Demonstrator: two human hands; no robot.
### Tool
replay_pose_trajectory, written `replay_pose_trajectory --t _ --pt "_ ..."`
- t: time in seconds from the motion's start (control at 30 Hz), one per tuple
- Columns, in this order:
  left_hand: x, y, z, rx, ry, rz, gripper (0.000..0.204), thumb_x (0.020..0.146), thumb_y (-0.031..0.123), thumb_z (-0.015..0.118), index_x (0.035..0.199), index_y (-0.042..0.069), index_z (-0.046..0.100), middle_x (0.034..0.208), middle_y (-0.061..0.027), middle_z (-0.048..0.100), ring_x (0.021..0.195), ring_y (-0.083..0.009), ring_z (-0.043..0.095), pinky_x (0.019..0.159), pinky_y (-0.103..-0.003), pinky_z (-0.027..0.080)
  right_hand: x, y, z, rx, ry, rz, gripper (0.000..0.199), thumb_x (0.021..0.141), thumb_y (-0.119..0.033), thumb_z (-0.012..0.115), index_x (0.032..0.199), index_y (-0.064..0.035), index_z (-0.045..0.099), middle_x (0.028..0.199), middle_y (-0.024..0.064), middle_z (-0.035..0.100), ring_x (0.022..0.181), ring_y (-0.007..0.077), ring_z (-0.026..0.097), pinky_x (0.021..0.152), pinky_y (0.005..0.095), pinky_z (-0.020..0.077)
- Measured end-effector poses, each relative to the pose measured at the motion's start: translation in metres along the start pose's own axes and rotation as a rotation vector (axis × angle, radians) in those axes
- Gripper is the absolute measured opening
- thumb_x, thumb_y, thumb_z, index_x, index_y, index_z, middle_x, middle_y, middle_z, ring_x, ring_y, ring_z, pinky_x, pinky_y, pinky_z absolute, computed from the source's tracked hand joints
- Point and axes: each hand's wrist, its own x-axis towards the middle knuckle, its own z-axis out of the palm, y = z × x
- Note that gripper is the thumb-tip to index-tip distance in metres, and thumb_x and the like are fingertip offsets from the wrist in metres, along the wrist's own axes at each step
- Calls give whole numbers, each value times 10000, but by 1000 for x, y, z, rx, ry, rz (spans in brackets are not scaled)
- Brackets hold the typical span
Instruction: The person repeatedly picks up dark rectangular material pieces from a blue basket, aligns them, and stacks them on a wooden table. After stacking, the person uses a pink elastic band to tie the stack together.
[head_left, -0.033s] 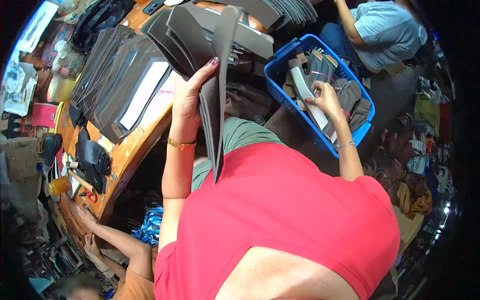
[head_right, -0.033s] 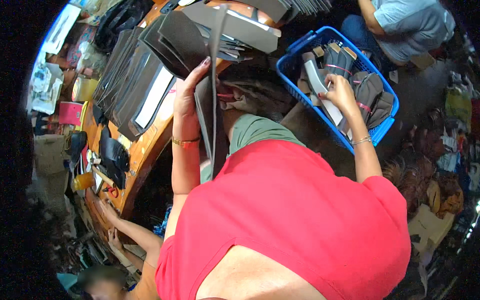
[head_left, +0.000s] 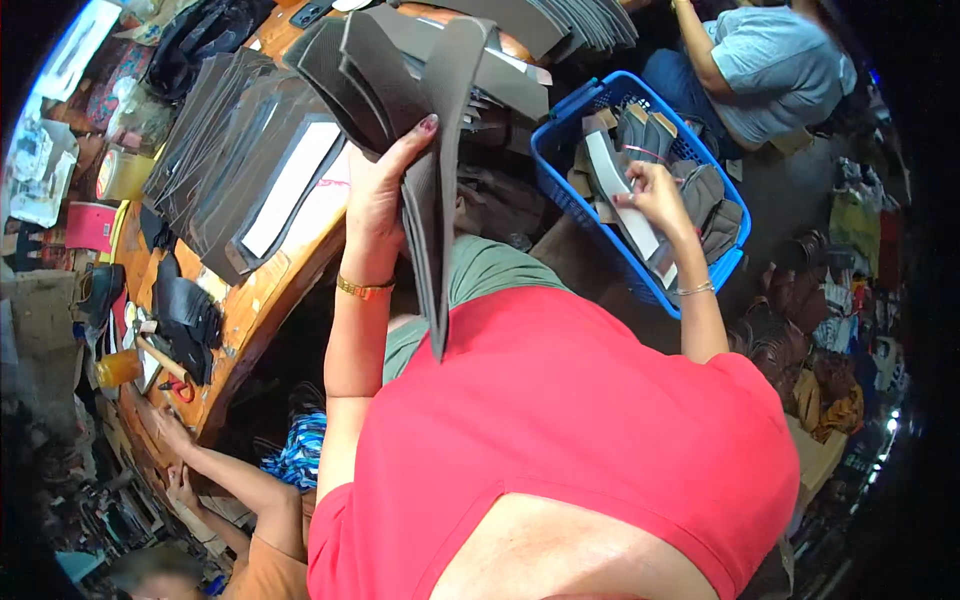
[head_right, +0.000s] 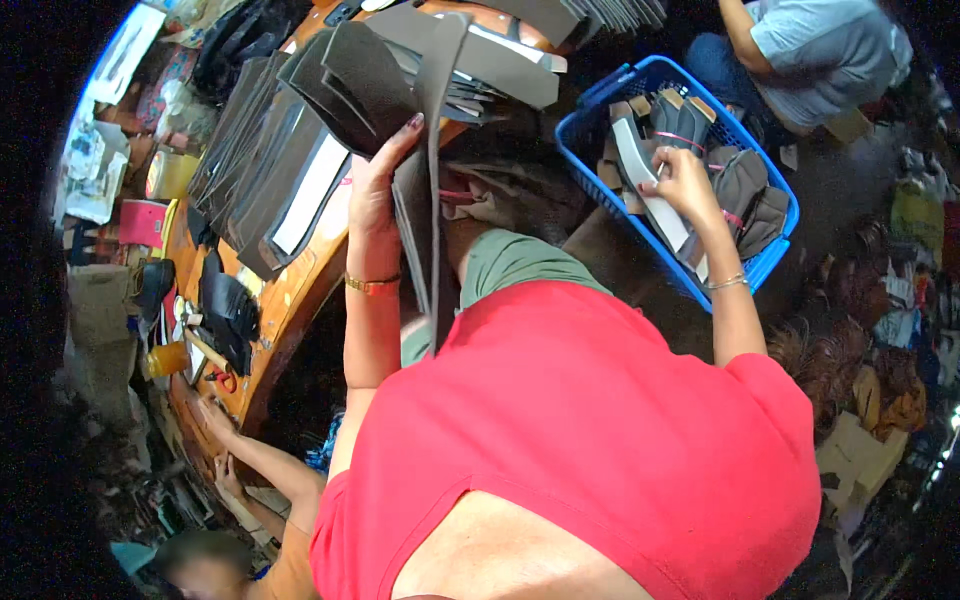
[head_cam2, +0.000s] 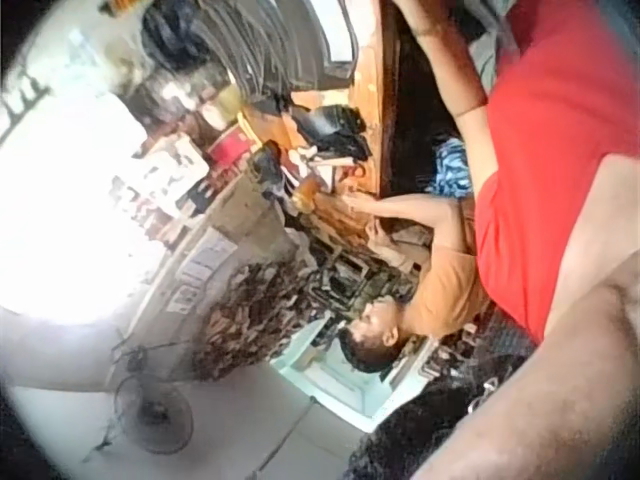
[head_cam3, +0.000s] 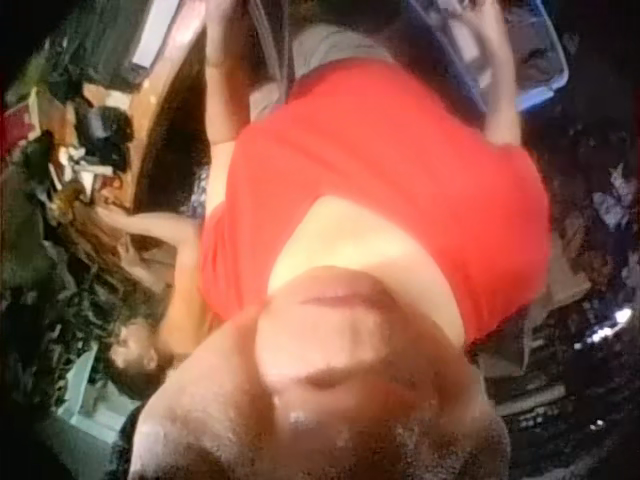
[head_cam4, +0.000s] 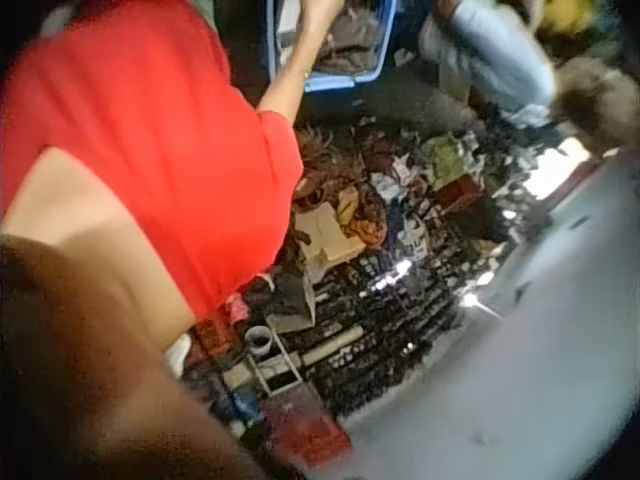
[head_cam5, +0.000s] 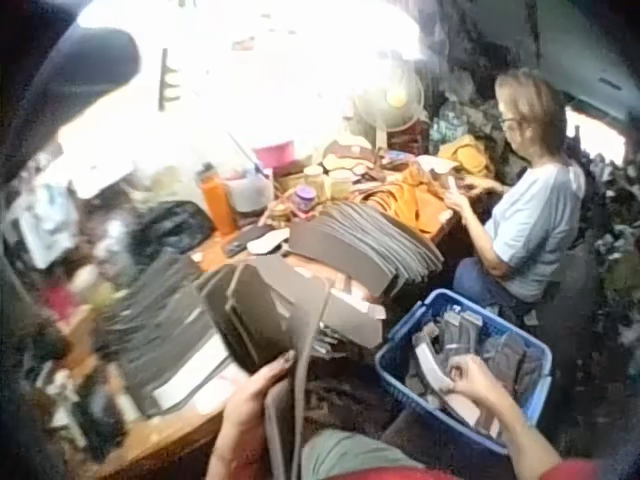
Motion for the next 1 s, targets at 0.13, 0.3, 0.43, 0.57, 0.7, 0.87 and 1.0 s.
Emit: replay_pose_trajectory --t 0.13,0.3,0.43,0.57,0.7,0.87,1.0 --pt "5 -5 -6 5 105 194 273 821 32 730 1071 2 625 985 -65 678 850 -132 643 776 -278 513 5 -48 -33 651 82 -131 145 847 -162 742 887 -42 671 805 -16 640 672 65 564 625 234 461" --pt "12 -14 -5 46 186 389 258 849 59 733 1080 14 627 1002 -47 682 889 -126 634 839 -273 488 -18 -150 -37 1075 -49 -320 316 944 -200 629 1200 -13 614 1129 35 641 995 95 597 889 260 470" --pt "4 -7 10 -10 181 344 284 867 72 716 1117 7 597 1059 -64 664 905 -133 633 834 -282 501 -22 -210 9 971 -49 -524 309 916 -219 668 1112 21 670 1195 81 600 1070 148 553 949 278 407" --pt "-8 -1 10 -86 137 279 316 875 72 699 1157 5 574 1054 -69 660 949 -149 635 831 -308 526 10 -217 41 1050 -135 -448 255 913 -212 681 1007 25 692 1063 49 612 936 99 544 845 255 429" --pt "-10 0 -2 -165 149 180 316 919 155 641 1190 17 555 1076 -77 650 895 -172 657 790 -308 546 17 -215 54 1083 -229 -394 232 907 -196 689 1035 -4 683 956 -12 644 869 59 562 821 215 437" --pt "-14 -1 -27 -427 -102 -69 504 963 315 520 1405 101 407 1193 -156 601 873 -262 678 743 -405 587 15 -212 51 1291 -328 -303 221 884 -155 710 1036 2 671 918 17 685 803 63 602 756 217 490" --pt "-19 0 -32 -527 -240 -114 547 973 326 448 1469 133 325 1276 -197 565 920 -331 682 728 -513 588 17 -213 47 1298 -255 -327 244 838 -93 751 1044 5 663 909 36 689 781 69 619 729 225 519"
